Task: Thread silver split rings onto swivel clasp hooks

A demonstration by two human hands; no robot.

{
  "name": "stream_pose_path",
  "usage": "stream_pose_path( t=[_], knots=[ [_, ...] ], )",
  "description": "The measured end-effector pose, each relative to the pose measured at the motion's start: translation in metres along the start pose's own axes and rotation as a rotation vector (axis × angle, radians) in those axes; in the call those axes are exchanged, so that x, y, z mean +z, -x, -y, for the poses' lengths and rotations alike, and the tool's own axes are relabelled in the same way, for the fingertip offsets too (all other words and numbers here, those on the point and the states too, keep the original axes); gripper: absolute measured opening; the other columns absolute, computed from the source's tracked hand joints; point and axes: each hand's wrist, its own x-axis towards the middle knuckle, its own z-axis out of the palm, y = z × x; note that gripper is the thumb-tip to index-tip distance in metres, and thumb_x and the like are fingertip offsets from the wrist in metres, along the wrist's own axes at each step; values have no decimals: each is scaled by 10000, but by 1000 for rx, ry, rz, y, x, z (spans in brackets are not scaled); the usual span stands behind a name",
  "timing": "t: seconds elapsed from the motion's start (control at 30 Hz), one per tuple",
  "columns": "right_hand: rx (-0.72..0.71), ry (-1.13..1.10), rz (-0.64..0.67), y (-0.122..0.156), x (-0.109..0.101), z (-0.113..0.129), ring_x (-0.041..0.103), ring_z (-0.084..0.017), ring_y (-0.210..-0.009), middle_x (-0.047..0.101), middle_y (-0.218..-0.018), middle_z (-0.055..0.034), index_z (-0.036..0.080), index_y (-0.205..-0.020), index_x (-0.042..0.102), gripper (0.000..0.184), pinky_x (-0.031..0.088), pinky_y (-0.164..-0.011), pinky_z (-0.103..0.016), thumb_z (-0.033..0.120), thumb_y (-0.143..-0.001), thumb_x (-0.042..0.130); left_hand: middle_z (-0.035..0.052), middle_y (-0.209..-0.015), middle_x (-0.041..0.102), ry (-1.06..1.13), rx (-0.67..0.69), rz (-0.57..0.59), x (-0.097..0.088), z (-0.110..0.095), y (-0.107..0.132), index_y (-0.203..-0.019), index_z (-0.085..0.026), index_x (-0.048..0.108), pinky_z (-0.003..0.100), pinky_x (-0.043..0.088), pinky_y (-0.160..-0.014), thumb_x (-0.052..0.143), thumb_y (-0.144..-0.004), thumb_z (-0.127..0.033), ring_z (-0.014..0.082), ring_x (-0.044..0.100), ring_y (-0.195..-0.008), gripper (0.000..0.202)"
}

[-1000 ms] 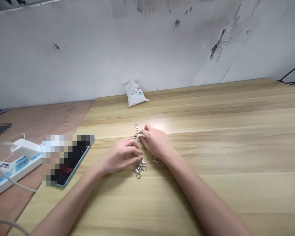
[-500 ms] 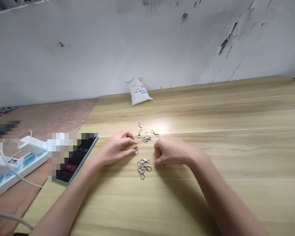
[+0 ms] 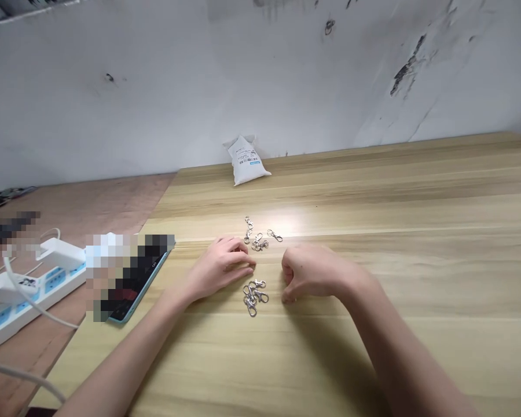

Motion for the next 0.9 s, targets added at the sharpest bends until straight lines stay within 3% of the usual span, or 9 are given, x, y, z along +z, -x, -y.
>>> stream_pose_path(
  t=[0.13,0.3,0.53,0.67,0.9],
  knots=[
    [-15,31,-10,-3,4,2,511,-138,-531,609,-553,8,201,-562,646,93,263,-472,-253,222,-641,690,30,-919,633,5,3,-4,4,2,-1,-923,-237,698,365,402,-845,620,-900,-278,195,553,-922,92],
    [19,72,-111,-2,0,-4,503,-139,-551,627,-618,12,212,-618,613,122,271,-478,-252,280,-629,714,30,-857,638,-59,62,-6,5,4,-1,-865,-219,706,335,407,-760,574,-929,-309,178,556,-838,172],
    [34,55,-44,0,-2,-12,482,-139,-522,587,-567,3,202,-553,605,153,249,-472,-261,299,-650,672,35,-840,638,-104,65,-22,7,4,-2,-828,-205,702,315,419,-708,543,-945,-333,166,559,-795,236],
    [1,36,-49,-3,-1,-10,516,-146,-551,618,-594,4,208,-589,628,116,276,-482,-260,285,-670,662,37,-819,649,-127,74,-51,8,3,-3,-781,-189,673,319,417,-710,509,-963,-287,174,567,-792,264],
    [7,79,-179,-9,0,-5,483,-134,-540,612,-606,16,211,-616,566,183,272,-478,-258,331,-693,681,32,-853,706,-37,-13,-122,3,0,-3,-895,-179,647,352,437,-797,521,-954,-239,187,599,-832,151]
  ],
)
